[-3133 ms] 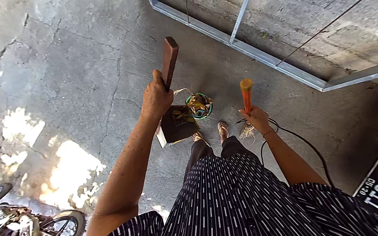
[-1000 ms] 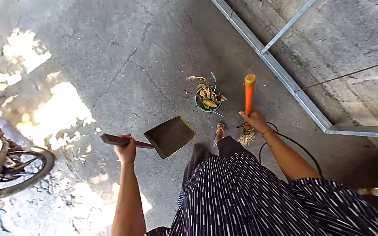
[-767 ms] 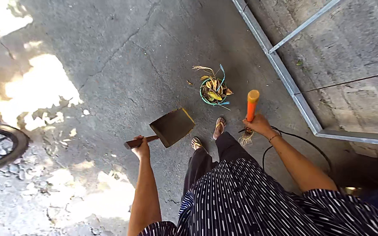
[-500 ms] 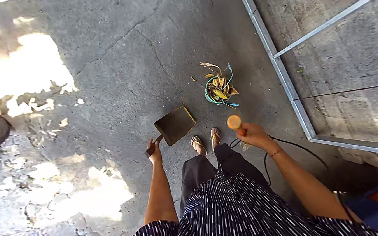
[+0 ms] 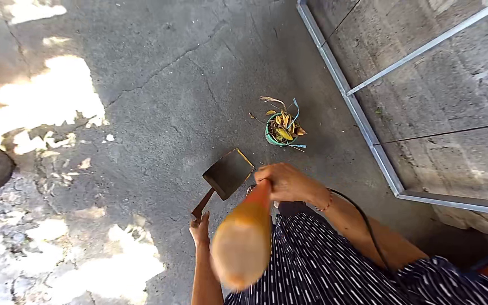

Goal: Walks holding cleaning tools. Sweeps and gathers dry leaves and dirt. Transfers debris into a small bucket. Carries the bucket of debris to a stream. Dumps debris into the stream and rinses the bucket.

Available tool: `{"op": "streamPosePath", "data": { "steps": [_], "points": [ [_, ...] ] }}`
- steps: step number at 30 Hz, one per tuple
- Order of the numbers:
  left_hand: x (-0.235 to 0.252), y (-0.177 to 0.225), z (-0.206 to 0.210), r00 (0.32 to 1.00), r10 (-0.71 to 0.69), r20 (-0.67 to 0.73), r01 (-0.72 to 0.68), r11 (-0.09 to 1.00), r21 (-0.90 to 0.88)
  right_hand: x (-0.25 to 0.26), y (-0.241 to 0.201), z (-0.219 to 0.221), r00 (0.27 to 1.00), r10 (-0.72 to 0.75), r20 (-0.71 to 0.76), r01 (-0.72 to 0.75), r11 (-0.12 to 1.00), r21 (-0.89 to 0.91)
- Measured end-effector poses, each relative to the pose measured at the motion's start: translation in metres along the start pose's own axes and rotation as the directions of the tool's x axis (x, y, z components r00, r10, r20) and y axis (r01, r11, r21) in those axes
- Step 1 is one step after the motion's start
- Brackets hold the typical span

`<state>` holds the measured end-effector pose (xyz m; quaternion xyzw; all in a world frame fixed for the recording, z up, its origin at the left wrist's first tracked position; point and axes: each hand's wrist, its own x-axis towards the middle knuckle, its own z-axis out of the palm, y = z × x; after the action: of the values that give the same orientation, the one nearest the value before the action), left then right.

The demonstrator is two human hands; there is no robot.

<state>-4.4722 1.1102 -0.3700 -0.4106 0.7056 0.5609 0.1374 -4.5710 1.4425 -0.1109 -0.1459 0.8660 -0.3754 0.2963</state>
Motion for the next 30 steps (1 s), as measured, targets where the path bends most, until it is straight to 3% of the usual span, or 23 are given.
{"op": "streamPosePath", "data": {
  "steps": [2, 5, 6, 8, 10, 12, 14, 17, 19, 23, 30],
  "points": [
    [-0.016, -0.002, -0.015, 0.998, -0.027, 0.05, 0.025, 0.999, 0.048, 0.013, -0.014, 0.002, 0.997, -0.072, 0.013, 0.073, 0.996, -0.041],
    [-0.042, 0.012, -0.046, 0.988, -0.049, 0.147, 0.007, 0.962, 0.274, 0.028, -0.038, -0.001, 0.991, -0.135, 0.026, 0.137, 0.987, -0.089],
    [-0.054, 0.025, -0.058, 0.981, -0.009, 0.193, -0.042, 0.965, 0.259, 0.033, -0.046, -0.003, 0.989, -0.141, 0.037, 0.144, 0.984, -0.106],
    [-0.085, 0.071, -0.084, 0.935, 0.239, 0.261, -0.267, 0.961, 0.075, 0.044, -0.06, -0.005, 0.986, -0.16, 0.049, 0.165, 0.977, -0.138],
    [-0.123, 0.149, -0.1, 0.76, 0.577, 0.299, -0.558, 0.815, -0.155, 0.057, -0.068, -0.005, 0.98, -0.185, 0.068, 0.194, 0.966, -0.171],
    [-0.156, 0.231, -0.104, 0.497, 0.809, 0.315, -0.763, 0.58, -0.284, 0.073, -0.073, -0.006, 0.976, -0.193, 0.105, 0.211, 0.958, -0.197],
    [-0.184, 0.287, -0.092, 0.295, 0.9, 0.32, -0.857, 0.398, -0.328, 0.091, -0.071, -0.007, 0.971, -0.199, 0.133, 0.224, 0.949, -0.221],
    [-0.203, 0.33, -0.055, 0.173, 0.864, 0.473, -0.903, 0.332, -0.275, 0.118, -0.05, -0.018, 0.971, -0.186, 0.148, 0.22, 0.94, -0.262],
    [-0.202, 0.347, -0.023, 0.173, 0.837, 0.519, -0.921, 0.324, -0.215, 0.137, -0.03, -0.036, 0.978, -0.169, 0.121, 0.196, 0.943, -0.27],
    [-0.177, 0.349, 0.025, 0.273, 0.834, 0.48, -0.904, 0.393, -0.168, 0.177, 0.014, -0.061, 0.992, -0.107, 0.061, 0.119, 0.96, -0.254],
    [-0.118, 0.315, 0.12, 0.461, 0.848, 0.262, -0.842, 0.511, -0.173, 0.229, 0.109, -0.08, 0.998, 0.042, -0.037, -0.051, 0.959, -0.278]
  ]
}}
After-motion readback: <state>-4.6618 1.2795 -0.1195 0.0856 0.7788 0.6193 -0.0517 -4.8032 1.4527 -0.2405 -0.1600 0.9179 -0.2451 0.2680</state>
